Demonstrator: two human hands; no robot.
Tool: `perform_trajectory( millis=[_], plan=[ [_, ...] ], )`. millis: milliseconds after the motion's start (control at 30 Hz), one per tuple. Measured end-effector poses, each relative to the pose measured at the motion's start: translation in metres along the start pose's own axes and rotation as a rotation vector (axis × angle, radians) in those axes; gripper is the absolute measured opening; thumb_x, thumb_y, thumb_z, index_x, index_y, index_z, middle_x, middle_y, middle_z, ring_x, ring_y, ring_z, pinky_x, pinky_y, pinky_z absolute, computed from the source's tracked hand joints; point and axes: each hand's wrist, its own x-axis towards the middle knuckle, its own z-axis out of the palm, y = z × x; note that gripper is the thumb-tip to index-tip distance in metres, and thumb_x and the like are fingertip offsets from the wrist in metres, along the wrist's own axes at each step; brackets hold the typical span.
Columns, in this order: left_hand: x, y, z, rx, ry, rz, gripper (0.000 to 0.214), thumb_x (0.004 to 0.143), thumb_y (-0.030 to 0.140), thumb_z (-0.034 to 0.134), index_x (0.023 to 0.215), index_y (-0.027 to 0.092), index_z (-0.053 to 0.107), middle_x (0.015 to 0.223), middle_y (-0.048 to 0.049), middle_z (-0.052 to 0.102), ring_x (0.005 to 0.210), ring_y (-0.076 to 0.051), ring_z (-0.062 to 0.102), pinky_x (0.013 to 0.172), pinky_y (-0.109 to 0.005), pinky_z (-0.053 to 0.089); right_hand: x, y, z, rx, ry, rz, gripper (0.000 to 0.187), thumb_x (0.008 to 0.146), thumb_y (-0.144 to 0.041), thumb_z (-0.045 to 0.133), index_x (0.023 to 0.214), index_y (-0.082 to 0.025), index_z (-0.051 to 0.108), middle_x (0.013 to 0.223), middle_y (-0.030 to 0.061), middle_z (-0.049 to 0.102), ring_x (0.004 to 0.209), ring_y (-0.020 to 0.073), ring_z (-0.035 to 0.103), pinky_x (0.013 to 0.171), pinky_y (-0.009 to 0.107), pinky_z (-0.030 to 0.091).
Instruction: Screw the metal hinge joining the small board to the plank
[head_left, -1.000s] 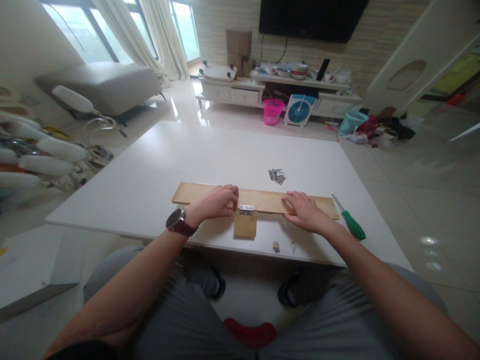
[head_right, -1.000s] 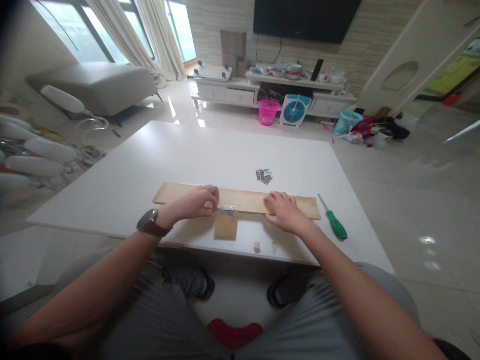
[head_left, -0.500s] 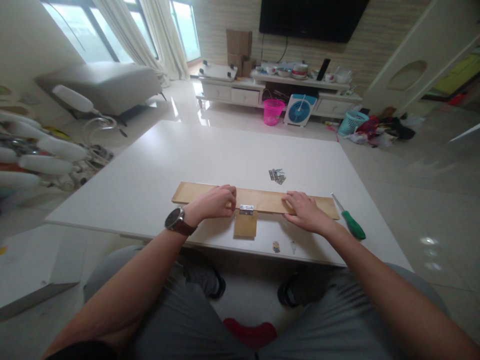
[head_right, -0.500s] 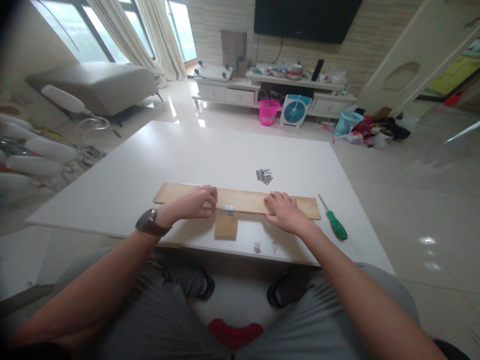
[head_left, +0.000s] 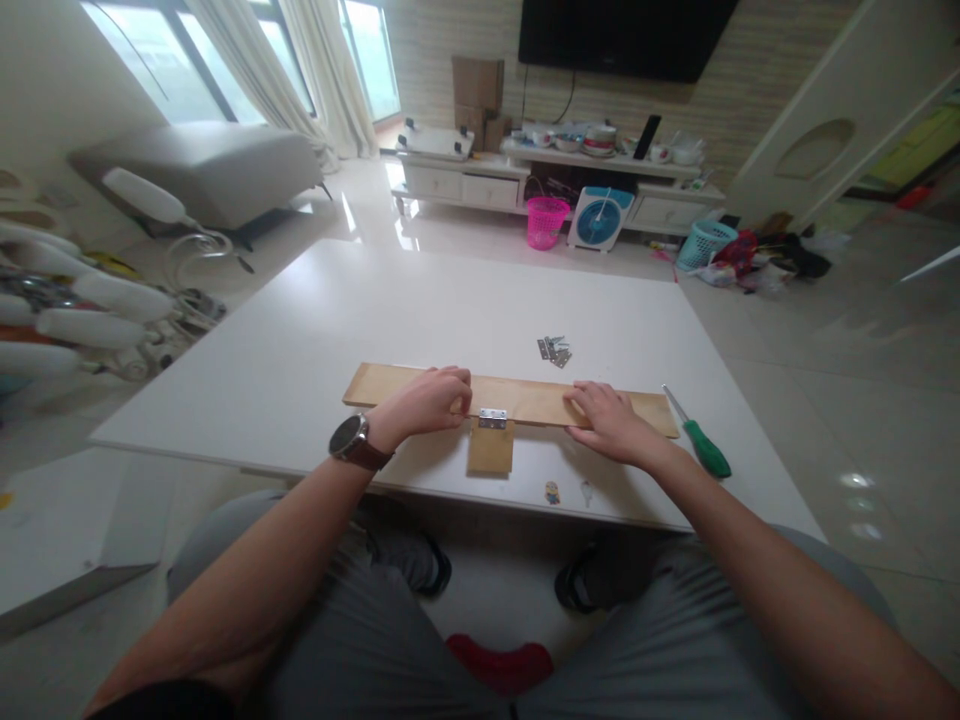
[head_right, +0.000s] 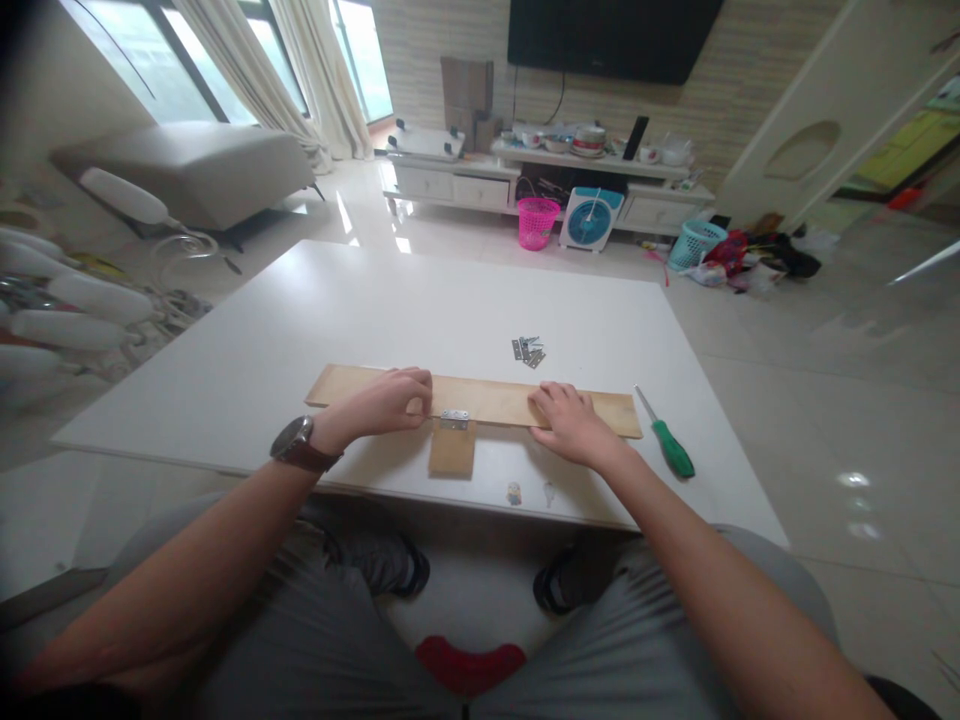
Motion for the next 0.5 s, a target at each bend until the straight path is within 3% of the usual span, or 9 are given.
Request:
perform_trajectory(
  millis=[500],
  plan=[
    [-0.0005,0.0001,0.0018,-0.021,-0.003,0.039,0.015,0.076,0.008,0.065,0.075,0.02,0.074,0.094,-0.0053,0.068,0.087,-0.02,0.064,0.08,-0.032,0.048,-0.0007,-0.0029,-0.0034,0.027,-0.012,-0.003,0.039,0.095,-0.037,0.06,0.132,-0.025,0.059,0.152,0.0185,0.059,0.139,0.0399,0.055,0.11,0.062,0.048]
  ],
)
